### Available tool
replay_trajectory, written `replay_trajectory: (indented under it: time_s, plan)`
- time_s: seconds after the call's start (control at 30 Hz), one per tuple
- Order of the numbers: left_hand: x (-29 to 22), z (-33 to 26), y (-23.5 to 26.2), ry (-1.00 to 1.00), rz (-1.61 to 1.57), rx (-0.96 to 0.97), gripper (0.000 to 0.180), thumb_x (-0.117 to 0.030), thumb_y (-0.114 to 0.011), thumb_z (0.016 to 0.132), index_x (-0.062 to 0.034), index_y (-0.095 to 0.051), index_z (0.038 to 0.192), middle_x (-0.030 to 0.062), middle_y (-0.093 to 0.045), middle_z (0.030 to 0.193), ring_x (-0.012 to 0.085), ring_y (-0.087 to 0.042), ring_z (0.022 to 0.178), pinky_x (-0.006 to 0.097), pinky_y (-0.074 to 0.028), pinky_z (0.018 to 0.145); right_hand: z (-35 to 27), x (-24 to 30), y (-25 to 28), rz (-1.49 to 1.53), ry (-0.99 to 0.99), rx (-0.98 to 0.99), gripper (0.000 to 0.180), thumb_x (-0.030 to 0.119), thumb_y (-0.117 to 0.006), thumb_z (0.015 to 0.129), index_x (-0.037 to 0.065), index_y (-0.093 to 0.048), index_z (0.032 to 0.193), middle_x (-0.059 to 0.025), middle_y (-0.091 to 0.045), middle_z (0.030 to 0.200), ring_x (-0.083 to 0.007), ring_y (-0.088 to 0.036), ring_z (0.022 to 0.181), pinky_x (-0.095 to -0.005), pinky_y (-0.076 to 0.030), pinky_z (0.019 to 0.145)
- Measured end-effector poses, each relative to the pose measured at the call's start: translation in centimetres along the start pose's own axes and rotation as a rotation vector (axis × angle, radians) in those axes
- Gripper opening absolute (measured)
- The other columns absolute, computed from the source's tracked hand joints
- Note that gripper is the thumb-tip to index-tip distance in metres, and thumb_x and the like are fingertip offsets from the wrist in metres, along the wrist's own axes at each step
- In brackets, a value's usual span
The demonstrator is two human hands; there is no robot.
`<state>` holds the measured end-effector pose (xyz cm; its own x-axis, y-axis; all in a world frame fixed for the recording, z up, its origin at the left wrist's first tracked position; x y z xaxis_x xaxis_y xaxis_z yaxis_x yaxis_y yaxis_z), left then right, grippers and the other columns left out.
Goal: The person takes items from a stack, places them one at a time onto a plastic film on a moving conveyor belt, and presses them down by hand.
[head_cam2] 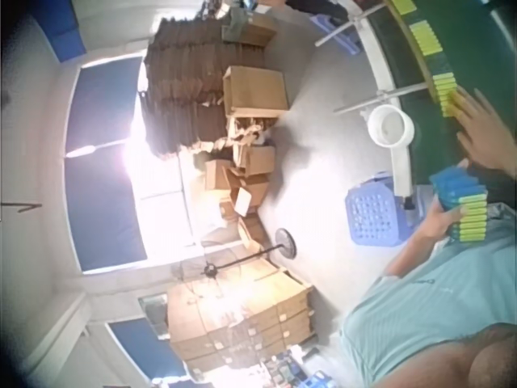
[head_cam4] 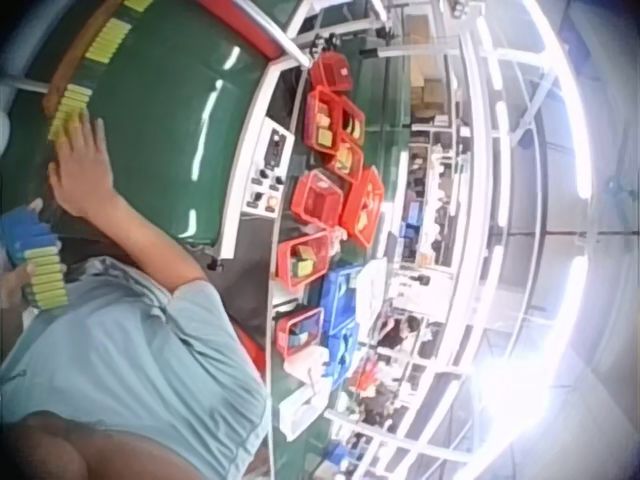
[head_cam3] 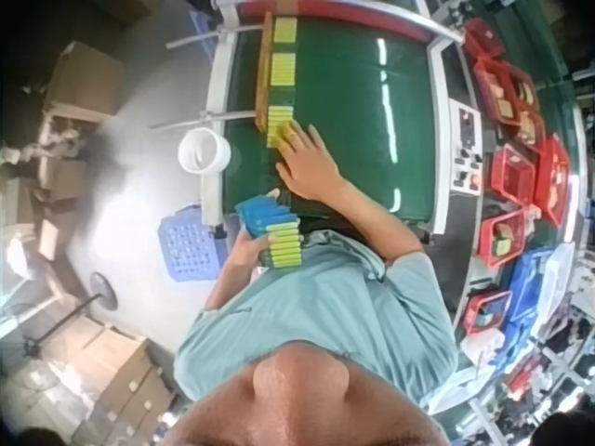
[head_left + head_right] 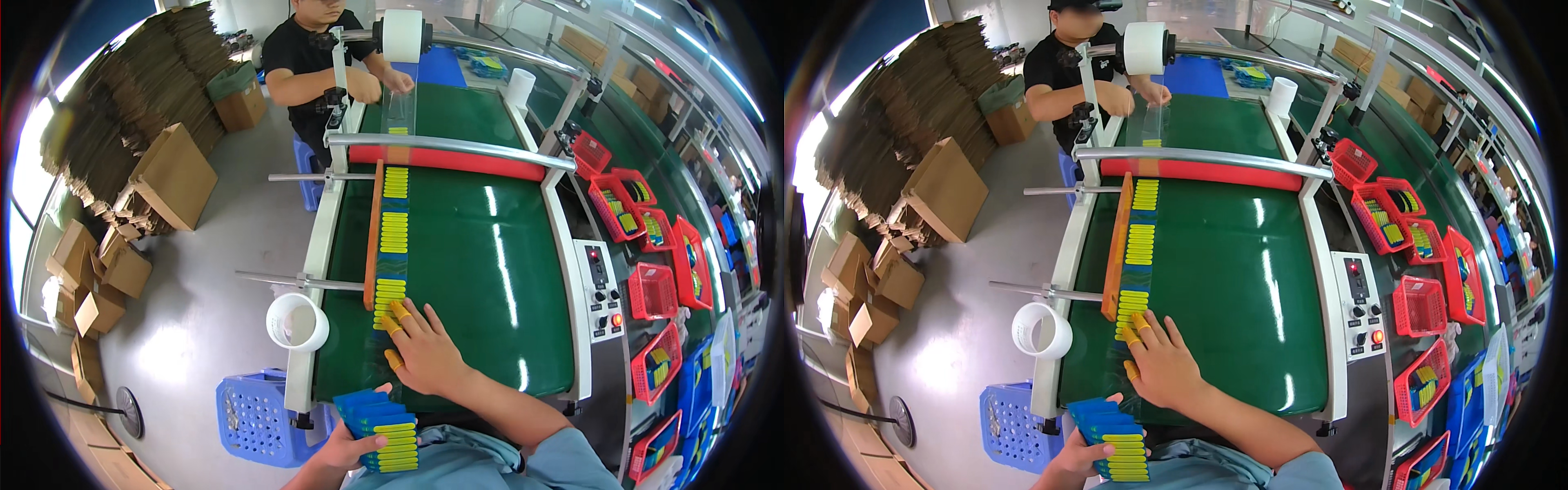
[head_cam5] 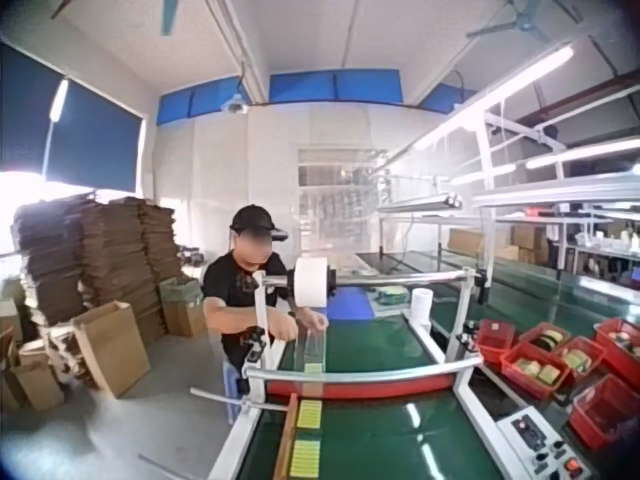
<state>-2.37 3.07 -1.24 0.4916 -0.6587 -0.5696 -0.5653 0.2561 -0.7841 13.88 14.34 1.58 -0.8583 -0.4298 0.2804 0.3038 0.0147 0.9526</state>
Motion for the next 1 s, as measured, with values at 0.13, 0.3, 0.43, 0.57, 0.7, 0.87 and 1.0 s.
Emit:
replay_trajectory:
  time_s: [0.13, 0.3, 0.43, 0.57, 0.7, 0.87, 1.0]
  plan:
    - [-0.3, 0.1, 0.1, 0.008, -0.022, -0.029, 0.090, 0.000, -0.064, 0.091, -0.0163, -0.013, 0.162, 0.0304, -0.057, 0.135, 0.0501, -0.061, 0.119, 0.066, -0.046, 0.103, 0.9, -1.1, 0.1, 0.003, 0.009, -0.031, 0.056, 0.035, -0.059, 0.095, 0.000, -0.053, 0.139, -0.0237, -0.045, 0.147, -0.0394, -0.029, 0.149, -0.0557, -0.022, 0.122]
    - [-1.8, 0.7, 0.1, -0.098, -0.041, -0.116, 0.093, -0.006, -0.070, 0.089, -0.0158, -0.013, 0.161, 0.0271, -0.061, 0.127, 0.0475, -0.065, 0.113, 0.064, -0.051, 0.097, 1.0, -0.8, 3.5, 0.042, 0.014, -0.172, 0.054, 0.027, -0.063, 0.095, 0.001, -0.051, 0.140, -0.0241, -0.046, 0.144, -0.0385, -0.032, 0.147, -0.0544, -0.026, 0.120]
    - [-2.7, 1.2, 0.8, -0.182, -0.039, -0.095, 0.086, -0.006, -0.067, 0.093, -0.0142, -0.014, 0.161, 0.0233, -0.060, 0.132, 0.0459, -0.064, 0.117, 0.061, -0.050, 0.100, -1.5, -0.7, 6.1, 0.504, -0.082, -0.253, 0.055, 0.017, -0.071, 0.092, 0.002, -0.050, 0.140, -0.0194, -0.058, 0.129, -0.0317, -0.057, 0.125, -0.0469, -0.045, 0.106]
    - [-2.0, 1.9, 1.5, -0.197, -0.067, -0.132, 0.089, -0.010, -0.073, 0.091, -0.0103, -0.017, 0.160, 0.0165, -0.060, 0.134, 0.0365, -0.061, 0.123, 0.055, -0.048, 0.104, -4.9, 2.0, 3.4, 1.168, -0.234, 0.200, 0.068, 0.009, -0.084, 0.083, 0.003, -0.049, 0.140, -0.0034, -0.065, 0.099, -0.0093, -0.067, 0.081, -0.0247, -0.056, 0.074]
    - [-2.4, 2.0, 0.6, -0.206, -0.071, -0.178, 0.091, -0.009, -0.076, 0.089, -0.0065, -0.019, 0.160, 0.0122, -0.060, 0.134, 0.0263, -0.057, 0.128, 0.046, -0.045, 0.109, -5.5, 0.9, 3.0, 1.319, -0.271, -0.045, 0.062, 0.005, -0.082, 0.084, 0.005, -0.052, 0.139, -0.0001, -0.061, 0.088, -0.0071, -0.062, 0.075, -0.0226, -0.053, 0.069]
    - [-3.1, 0.5, 0.5, -0.258, -0.075, -0.170, 0.092, -0.011, -0.073, 0.089, -0.0126, -0.016, 0.161, 0.0208, -0.062, 0.128, 0.0374, -0.066, 0.116, 0.055, -0.052, 0.099, -3.7, -2.7, 2.3, 1.397, -0.370, -0.178, 0.045, -0.001, -0.071, 0.092, 0.003, -0.054, 0.133, -0.0052, -0.062, 0.091, -0.0086, -0.063, 0.071, -0.0244, -0.052, 0.058]
    - [-3.0, 0.5, -0.2, -0.259, -0.141, -0.050, 0.088, -0.012, -0.071, 0.090, -0.0168, -0.017, 0.160, 0.0269, -0.061, 0.127, 0.0455, -0.066, 0.111, 0.063, -0.053, 0.095, -1.5, -2.9, 1.2, 1.148, -0.414, -0.083, 0.037, 0.000, -0.069, 0.091, 0.002, -0.059, 0.127, -0.0065, -0.063, 0.089, -0.0126, -0.064, 0.067, -0.0296, -0.054, 0.058]
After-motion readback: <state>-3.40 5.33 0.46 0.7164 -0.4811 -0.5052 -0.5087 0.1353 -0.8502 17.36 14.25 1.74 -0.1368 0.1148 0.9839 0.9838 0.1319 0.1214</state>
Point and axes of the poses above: each hand's wrist, its own z-axis towards the middle knuckle, its own y-axis out of the back of the hand, x = y × z, the point moved 5 cm from there along z, towards the middle knuckle
